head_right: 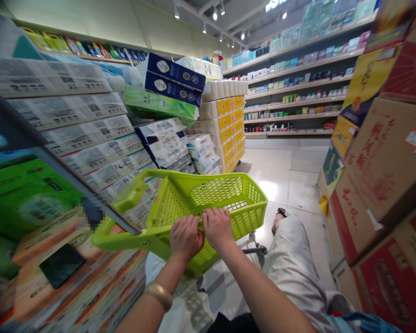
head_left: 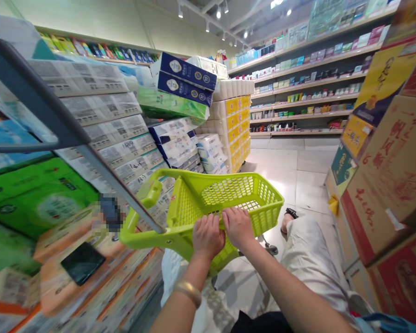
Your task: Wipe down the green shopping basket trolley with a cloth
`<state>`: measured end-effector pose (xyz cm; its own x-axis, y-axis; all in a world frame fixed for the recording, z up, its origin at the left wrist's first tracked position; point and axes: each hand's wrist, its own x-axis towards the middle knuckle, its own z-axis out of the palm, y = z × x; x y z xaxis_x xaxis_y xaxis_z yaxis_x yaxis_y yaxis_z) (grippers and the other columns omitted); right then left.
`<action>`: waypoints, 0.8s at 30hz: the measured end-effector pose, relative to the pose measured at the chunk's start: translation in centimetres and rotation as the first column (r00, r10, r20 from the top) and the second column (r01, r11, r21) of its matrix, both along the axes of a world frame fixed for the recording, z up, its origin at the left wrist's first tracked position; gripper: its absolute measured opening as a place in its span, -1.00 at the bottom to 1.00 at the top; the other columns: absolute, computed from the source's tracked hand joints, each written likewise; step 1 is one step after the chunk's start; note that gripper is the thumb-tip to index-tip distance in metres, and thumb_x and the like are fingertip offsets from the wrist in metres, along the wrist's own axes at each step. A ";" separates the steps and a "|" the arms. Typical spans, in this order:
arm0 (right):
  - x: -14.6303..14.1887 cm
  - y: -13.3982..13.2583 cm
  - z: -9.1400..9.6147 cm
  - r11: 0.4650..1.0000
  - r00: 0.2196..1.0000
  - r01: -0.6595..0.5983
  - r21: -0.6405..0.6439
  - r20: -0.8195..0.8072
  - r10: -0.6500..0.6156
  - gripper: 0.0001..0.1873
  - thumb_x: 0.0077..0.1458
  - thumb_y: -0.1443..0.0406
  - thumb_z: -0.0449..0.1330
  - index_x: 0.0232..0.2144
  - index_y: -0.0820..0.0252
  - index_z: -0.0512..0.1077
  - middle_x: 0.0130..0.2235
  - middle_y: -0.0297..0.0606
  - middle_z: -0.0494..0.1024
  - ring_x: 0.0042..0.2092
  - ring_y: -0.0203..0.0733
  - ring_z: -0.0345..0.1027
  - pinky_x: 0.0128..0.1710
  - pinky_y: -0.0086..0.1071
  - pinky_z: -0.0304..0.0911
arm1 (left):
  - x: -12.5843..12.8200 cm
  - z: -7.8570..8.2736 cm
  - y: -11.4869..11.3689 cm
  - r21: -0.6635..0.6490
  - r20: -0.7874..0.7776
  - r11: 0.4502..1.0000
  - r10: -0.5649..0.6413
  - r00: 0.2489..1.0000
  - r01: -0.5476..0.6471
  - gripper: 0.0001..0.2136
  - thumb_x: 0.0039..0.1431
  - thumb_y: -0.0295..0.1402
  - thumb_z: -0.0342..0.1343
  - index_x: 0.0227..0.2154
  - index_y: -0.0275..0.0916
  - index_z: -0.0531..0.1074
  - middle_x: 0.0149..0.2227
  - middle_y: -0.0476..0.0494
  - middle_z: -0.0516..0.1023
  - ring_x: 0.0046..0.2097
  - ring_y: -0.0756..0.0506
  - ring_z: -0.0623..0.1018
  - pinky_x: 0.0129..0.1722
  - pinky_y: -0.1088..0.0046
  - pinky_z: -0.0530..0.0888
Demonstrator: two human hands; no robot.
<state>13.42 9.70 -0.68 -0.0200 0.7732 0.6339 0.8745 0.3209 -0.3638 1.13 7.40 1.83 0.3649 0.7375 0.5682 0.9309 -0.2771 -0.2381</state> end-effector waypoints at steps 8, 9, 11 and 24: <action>5.4 1.3 -0.7 0.996 0.996 0.076 -0.048 0.050 -0.073 -0.65 0.31 0.24 -0.08 -0.42 0.14 0.41 -0.40 -0.29 0.51 -0.31 -0.21 0.32 -0.21 -0.33 -0.05 | 0.0 0.1 -0.2 -0.013 -0.011 1.000 -0.007 1.000 0.007 -0.86 -0.07 -0.44 0.07 -0.38 -0.19 0.37 -0.41 -0.13 0.43 -0.28 -0.19 0.37 -0.21 0.24 0.21; 6.0 1.5 -0.8 0.993 0.993 0.106 -0.057 0.055 -0.103 -0.66 0.31 0.24 -0.07 -0.43 0.15 0.41 -0.40 -0.29 0.51 -0.31 -0.21 0.32 -0.21 -0.33 -0.05 | 0.1 0.0 -0.1 -0.014 -0.010 1.000 -0.005 1.000 0.005 -0.86 -0.07 -0.44 0.07 -0.37 -0.19 0.38 -0.41 -0.13 0.43 -0.28 -0.19 0.37 -0.21 0.24 0.21; 6.2 1.6 -0.8 0.985 0.987 0.156 -0.070 0.058 -0.152 -0.66 0.30 0.25 -0.06 -0.44 0.15 0.41 -0.41 -0.29 0.51 -0.31 -0.20 0.32 -0.21 -0.33 -0.05 | 0.3 0.0 -0.1 -0.014 -0.005 1.000 0.000 1.000 -0.001 -0.86 -0.07 -0.44 0.07 -0.37 -0.19 0.38 -0.41 -0.14 0.43 -0.28 -0.19 0.37 -0.20 0.24 0.21; 6.7 1.4 -0.7 0.995 0.994 0.073 -0.072 0.092 -0.067 -0.65 0.30 0.23 -0.06 -0.47 0.13 0.40 -0.43 -0.31 0.53 -0.38 -0.25 0.32 -0.28 -0.35 -0.06 | -0.4 0.0 -0.4 -0.072 -0.002 0.997 -0.005 1.000 0.005 -0.85 -0.05 -0.44 0.07 -0.35 -0.19 0.41 -0.39 -0.15 0.43 -0.26 -0.20 0.37 -0.19 0.22 0.23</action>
<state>20.12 11.08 -1.37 -0.0180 0.8199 0.5722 0.9239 0.2324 -0.3039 0.76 6.97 1.86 0.3696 0.7746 0.5132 0.9290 -0.2981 -0.2192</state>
